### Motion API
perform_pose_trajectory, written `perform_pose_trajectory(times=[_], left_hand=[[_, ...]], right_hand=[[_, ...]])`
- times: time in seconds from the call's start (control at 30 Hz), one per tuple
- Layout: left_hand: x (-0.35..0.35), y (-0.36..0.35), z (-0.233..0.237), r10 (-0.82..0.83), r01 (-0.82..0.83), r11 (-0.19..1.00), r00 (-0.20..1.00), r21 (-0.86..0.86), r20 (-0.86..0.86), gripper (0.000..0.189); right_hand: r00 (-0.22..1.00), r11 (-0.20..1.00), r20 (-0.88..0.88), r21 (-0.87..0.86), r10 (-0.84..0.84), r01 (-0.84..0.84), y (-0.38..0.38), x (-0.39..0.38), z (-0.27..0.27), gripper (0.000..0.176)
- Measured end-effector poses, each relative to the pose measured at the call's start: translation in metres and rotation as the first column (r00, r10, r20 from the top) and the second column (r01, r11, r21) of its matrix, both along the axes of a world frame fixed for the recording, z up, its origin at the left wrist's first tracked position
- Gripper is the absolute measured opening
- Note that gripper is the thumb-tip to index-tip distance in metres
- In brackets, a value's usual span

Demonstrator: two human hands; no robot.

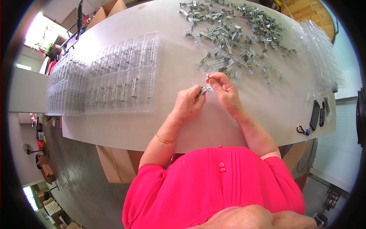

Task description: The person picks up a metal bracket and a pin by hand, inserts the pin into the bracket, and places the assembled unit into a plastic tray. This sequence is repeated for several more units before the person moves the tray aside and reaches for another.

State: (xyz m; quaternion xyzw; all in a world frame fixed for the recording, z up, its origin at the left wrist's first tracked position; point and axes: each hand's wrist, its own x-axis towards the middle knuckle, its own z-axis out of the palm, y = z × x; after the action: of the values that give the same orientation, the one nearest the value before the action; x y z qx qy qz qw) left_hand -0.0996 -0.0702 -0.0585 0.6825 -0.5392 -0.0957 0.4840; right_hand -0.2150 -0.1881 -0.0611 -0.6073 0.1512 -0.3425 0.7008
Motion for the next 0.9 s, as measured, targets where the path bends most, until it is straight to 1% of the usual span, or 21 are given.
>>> perform_pose_trajectory(times=[0.03,0.1,0.17,0.23,0.3,0.33,0.4,0.43,0.47,0.5,0.53,0.6,0.63,0.67,0.7,0.73,0.77,0.8,0.83,0.87,0.9], left_hand=[[0.000,0.000,0.001,-0.003,0.003,1.000,1.000,-0.002,0.002,0.020],[0.002,-0.001,0.004,0.118,-0.118,0.993,0.993,-0.009,0.021,0.020],[0.004,0.000,-0.001,0.117,-0.117,0.993,0.992,0.013,0.056,0.017],[0.004,-0.001,-0.001,0.120,-0.124,0.992,0.989,0.034,0.090,0.014],[0.003,0.000,0.003,0.081,-0.080,0.997,0.991,-0.013,0.110,0.010],[0.003,0.001,0.006,0.085,-0.083,0.996,0.990,-0.014,0.112,0.010],[0.006,0.002,0.012,0.026,-0.027,0.999,0.999,-0.044,-0.033,0.016],[0.008,0.004,0.013,0.028,-0.029,0.998,0.999,-0.047,-0.031,0.016],[0.011,0.005,0.014,-0.059,0.062,0.998,0.956,0.000,-0.288,0.021],[0.014,0.006,0.015,-0.126,0.162,0.987,0.839,0.021,-0.529,0.027],[0.015,0.006,0.015,-0.126,0.161,0.987,0.840,0.020,-0.527,0.027],[0.017,0.007,0.016,-0.135,0.282,0.953,0.718,0.108,-0.683,0.028],[0.016,0.007,0.017,-0.135,0.281,0.954,0.719,0.108,-0.681,0.028],[0.014,0.007,0.017,-0.111,0.249,0.963,0.717,0.104,-0.688,0.027],[0.012,0.006,0.017,-0.087,0.216,0.971,0.714,0.100,-0.695,0.027],[0.012,0.005,0.015,-0.088,0.216,0.971,0.715,0.099,-0.694,0.027],[0.011,0.003,0.010,-0.038,0.136,0.985,0.762,0.104,-0.646,0.025],[0.011,0.002,0.006,0.016,0.056,0.993,0.802,0.103,-0.597,0.023],[0.010,0.000,0.003,0.014,0.057,0.993,0.803,0.101,-0.595,0.023],[0.009,-0.001,0.001,0.033,0.006,0.998,0.840,0.069,-0.542,0.022],[0.008,-0.002,0.000,0.054,-0.042,0.998,0.871,0.035,-0.488,0.020]], right_hand=[[1.000,1.000,0.005,0.014,-0.020,0.020,0.000,0.000,0.003,0.011],[0.999,0.999,0.012,0.027,-0.045,0.045,0.000,-0.001,0.006,0.011],[0.987,0.993,-0.135,0.090,0.087,-0.075,-0.001,-0.004,0.007,0.011],[0.981,0.994,-0.170,0.073,0.093,-0.081,-0.002,-0.006,0.003,0.012],[0.974,0.994,-0.203,0.057,0.104,-0.095,-0.001,-0.006,0.005,0.012],[0.981,0.994,-0.181,0.096,0.066,-0.049,0.000,-0.005,0.009,0.013],[0.987,0.991,-0.159,0.133,0.028,-0.007,-0.002,-0.005,0.012,0.013],[0.991,0.992,-0.137,0.126,0.009,0.009,-0.005,-0.005,0.011,0.013],[0.993,0.993,-0.113,0.120,-0.011,0.025,-0.007,-0.006,0.011,0.013],[0.994,0.993,-0.112,0.118,-0.011,0.024,-0.008,-0.006,0.011,0.013],[0.994,0.994,-0.111,0.108,-0.012,0.024,-0.008,-0.007,0.011,0.012],[0.994,0.995,-0.108,0.096,-0.013,0.023,-0.008,-0.006,0.009,0.011],[0.989,0.990,-0.087,-0.084,-0.118,0.111,-0.006,-0.004,0.006,0.009],[0.975,0.945,-0.048,-0.258,-0.219,0.200,-0.005,-0.002,0.005,0.008],[0.975,0.945,-0.046,-0.259,-0.219,0.200,-0.006,-0.003,0.008,0.008],[0.954,0.850,-0.036,-0.465,-0.297,0.247,-0.006,-0.005,0.015,0.007],[0.929,0.710,-0.009,-0.648,-0.370,0.277,-0.005,-0.006,0.019,0.007],[0.929,0.709,-0.007,-0.648,-0.371,0.278,-0.003,-0.007,0.020,0.007],[0.935,0.762,-0.079,-0.606,-0.345,0.230,0.001,-0.008,0.020,0.007],[0.937,0.810,-0.150,-0.556,-0.316,0.185,0.003,-0.008,0.020,0.008],[0.935,0.810,-0.150,-0.556,-0.320,0.188,0.004,-0.007,0.018,0.008]])
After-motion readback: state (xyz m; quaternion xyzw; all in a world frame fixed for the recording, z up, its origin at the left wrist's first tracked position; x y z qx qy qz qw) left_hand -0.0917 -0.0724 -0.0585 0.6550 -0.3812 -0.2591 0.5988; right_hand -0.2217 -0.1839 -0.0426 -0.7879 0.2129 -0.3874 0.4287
